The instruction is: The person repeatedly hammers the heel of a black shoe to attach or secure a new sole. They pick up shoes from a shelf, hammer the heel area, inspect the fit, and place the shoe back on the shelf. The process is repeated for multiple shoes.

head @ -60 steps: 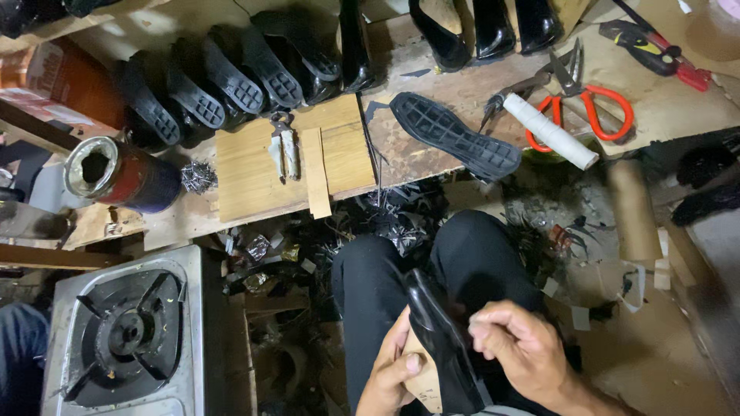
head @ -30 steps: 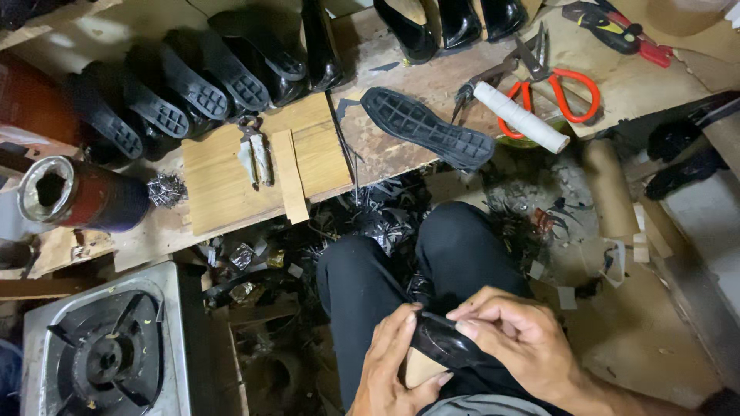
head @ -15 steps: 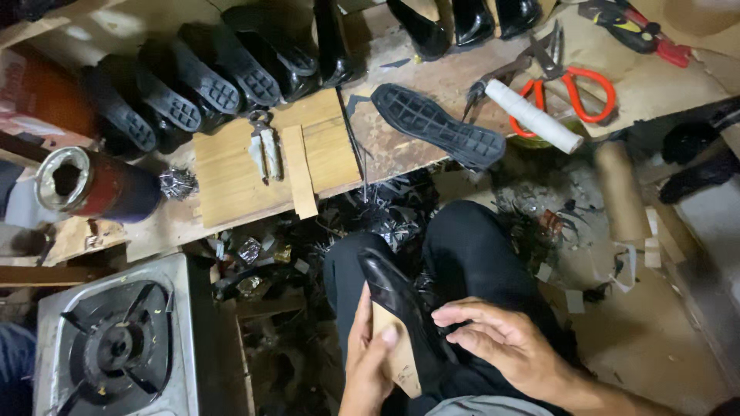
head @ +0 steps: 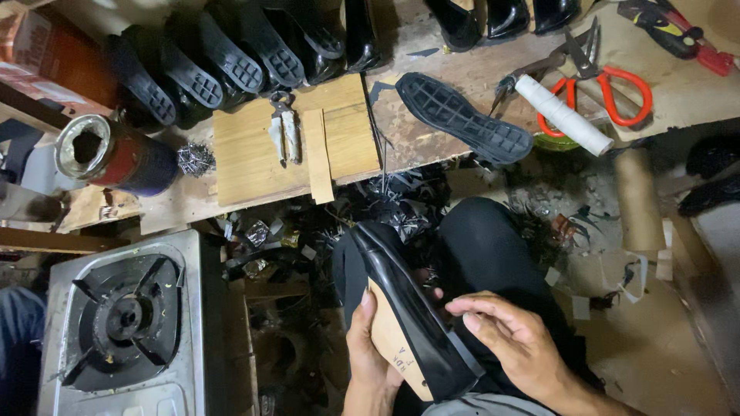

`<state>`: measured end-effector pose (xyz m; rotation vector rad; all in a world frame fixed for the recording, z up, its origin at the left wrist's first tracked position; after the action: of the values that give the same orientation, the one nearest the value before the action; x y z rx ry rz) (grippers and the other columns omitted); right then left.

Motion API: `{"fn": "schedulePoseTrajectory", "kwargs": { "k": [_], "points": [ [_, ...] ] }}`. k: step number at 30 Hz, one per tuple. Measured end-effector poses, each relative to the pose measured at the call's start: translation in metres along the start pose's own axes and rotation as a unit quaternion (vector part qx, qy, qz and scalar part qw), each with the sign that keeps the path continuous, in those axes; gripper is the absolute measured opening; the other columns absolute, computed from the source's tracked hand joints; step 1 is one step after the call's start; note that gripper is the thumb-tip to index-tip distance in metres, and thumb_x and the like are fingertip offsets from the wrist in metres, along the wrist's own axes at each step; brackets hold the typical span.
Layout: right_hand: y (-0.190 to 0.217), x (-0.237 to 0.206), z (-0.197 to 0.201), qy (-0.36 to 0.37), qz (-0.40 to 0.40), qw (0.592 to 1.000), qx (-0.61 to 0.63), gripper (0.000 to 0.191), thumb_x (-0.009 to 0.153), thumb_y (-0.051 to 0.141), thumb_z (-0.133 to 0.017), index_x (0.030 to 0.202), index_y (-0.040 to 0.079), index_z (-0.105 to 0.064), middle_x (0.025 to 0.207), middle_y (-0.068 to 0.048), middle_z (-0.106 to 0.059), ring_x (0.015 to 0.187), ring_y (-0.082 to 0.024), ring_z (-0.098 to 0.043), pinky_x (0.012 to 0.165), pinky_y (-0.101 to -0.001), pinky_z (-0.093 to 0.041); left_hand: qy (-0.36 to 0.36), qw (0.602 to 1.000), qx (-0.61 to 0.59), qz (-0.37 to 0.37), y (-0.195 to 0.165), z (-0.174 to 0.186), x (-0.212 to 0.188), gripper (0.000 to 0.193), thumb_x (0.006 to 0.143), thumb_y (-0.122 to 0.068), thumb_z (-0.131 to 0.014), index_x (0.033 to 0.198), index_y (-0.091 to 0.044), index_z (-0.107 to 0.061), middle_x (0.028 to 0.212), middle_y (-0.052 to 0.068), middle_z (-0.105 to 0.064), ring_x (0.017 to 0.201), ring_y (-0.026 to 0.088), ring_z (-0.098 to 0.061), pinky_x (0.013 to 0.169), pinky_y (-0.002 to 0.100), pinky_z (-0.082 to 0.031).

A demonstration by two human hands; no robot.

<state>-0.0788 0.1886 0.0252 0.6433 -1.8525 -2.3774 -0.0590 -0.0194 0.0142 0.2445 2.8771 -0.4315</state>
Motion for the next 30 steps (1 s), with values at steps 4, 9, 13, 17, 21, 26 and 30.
{"fn": "schedulePoseTrajectory", "kwargs": {
  "k": [4, 9, 13, 17, 21, 26, 30],
  "points": [
    [0.023, -0.010, -0.011, 0.001, 0.224, 0.965, -0.136, 0.039, 0.087, 0.013, -0.072, 0.123, -0.001, -0.070, 0.137, -0.014, -0.067, 0.128, -0.027, -0.060, 0.109, -0.0364, -0.049, -0.072, 0.997, 0.007, -0.017, 0.001, -0.010, 0.006, 0.059, 0.100, -0.041, -0.048, 0.141, 0.001, -0.050, 0.125, 0.024, -0.065, 0.109, 0.034, -0.069, 0.096, 0.046, -0.055],
    [0.051, 0.005, -0.018, 0.056, 0.316, 0.918, -0.231, 0.085, 0.068, 0.028, -0.091, 0.140, -0.002, -0.056, 0.159, -0.024, -0.040, 0.148, -0.037, -0.040, 0.114, -0.0416, -0.038, -0.159, 0.981, 0.100, -0.038, 0.001, -0.026, 0.015, 0.068, 0.090, -0.027, -0.050, 0.157, -0.023, -0.037, 0.141, 0.007, -0.062, 0.124, 0.022, -0.064, 0.103, 0.041, -0.050],
    [0.053, 0.022, 0.004, 0.099, 0.207, 0.972, -0.045, 0.079, 0.076, 0.011, -0.082, 0.145, -0.005, -0.049, 0.160, -0.020, -0.041, 0.147, -0.033, -0.041, 0.117, -0.0440, -0.034, -0.099, 0.992, 0.066, -0.048, -0.009, -0.031, 0.026, 0.057, 0.096, -0.029, -0.053, 0.147, -0.003, -0.046, 0.131, 0.020, -0.064, 0.118, 0.031, -0.064, 0.102, 0.045, -0.051],
    [0.034, 0.043, 0.015, 0.081, 0.070, 0.985, 0.132, 0.042, 0.092, 0.005, -0.065, 0.133, -0.005, -0.063, 0.147, -0.018, -0.059, 0.133, -0.027, -0.060, 0.110, -0.0390, -0.048, -0.100, 0.994, -0.001, -0.042, -0.014, -0.027, 0.033, 0.056, 0.096, -0.033, -0.051, 0.137, 0.006, -0.053, 0.125, 0.024, -0.067, 0.112, 0.035, -0.069, 0.098, 0.047, -0.055],
    [0.016, 0.052, 0.024, 0.128, 0.037, 0.982, 0.137, 0.030, 0.091, -0.002, -0.065, 0.120, -0.008, -0.072, 0.134, -0.021, -0.070, 0.120, -0.025, -0.069, 0.103, -0.0385, -0.054, -0.056, 0.997, 0.024, -0.051, -0.016, -0.025, 0.034, 0.056, 0.097, -0.030, -0.051, 0.141, 0.005, -0.052, 0.124, 0.028, -0.065, 0.106, 0.034, -0.070, 0.095, 0.046, -0.056],
    [0.006, 0.050, 0.032, 0.143, -0.029, 0.975, 0.170, 0.030, 0.086, -0.008, -0.066, 0.116, -0.009, -0.071, 0.133, -0.020, -0.069, 0.113, -0.024, -0.070, 0.095, -0.0385, -0.056, -0.068, 0.994, 0.070, -0.057, -0.016, -0.024, 0.031, 0.058, 0.093, -0.029, -0.052, 0.145, -0.002, -0.046, 0.123, 0.028, -0.066, 0.105, 0.034, -0.070, 0.091, 0.046, -0.058],
    [0.006, 0.047, 0.035, 0.169, 0.000, 0.969, 0.180, 0.029, 0.086, -0.010, -0.065, 0.114, -0.011, -0.071, 0.130, -0.021, -0.069, 0.112, -0.024, -0.070, 0.095, -0.0379, -0.056, -0.013, 0.995, 0.069, -0.071, -0.013, -0.026, 0.028, 0.059, 0.097, -0.028, -0.053, 0.147, 0.003, -0.044, 0.126, 0.028, -0.064, 0.109, 0.035, -0.067, 0.094, 0.046, -0.058]
  ]
}}
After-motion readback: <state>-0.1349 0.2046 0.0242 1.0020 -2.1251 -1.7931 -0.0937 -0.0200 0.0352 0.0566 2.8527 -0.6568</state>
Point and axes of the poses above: each hand's wrist, its own x-axis towards the middle knuckle, its own z-axis out of the back of the hand, y = z × x, the point moved 1 cm from there along x, towards the middle knuckle
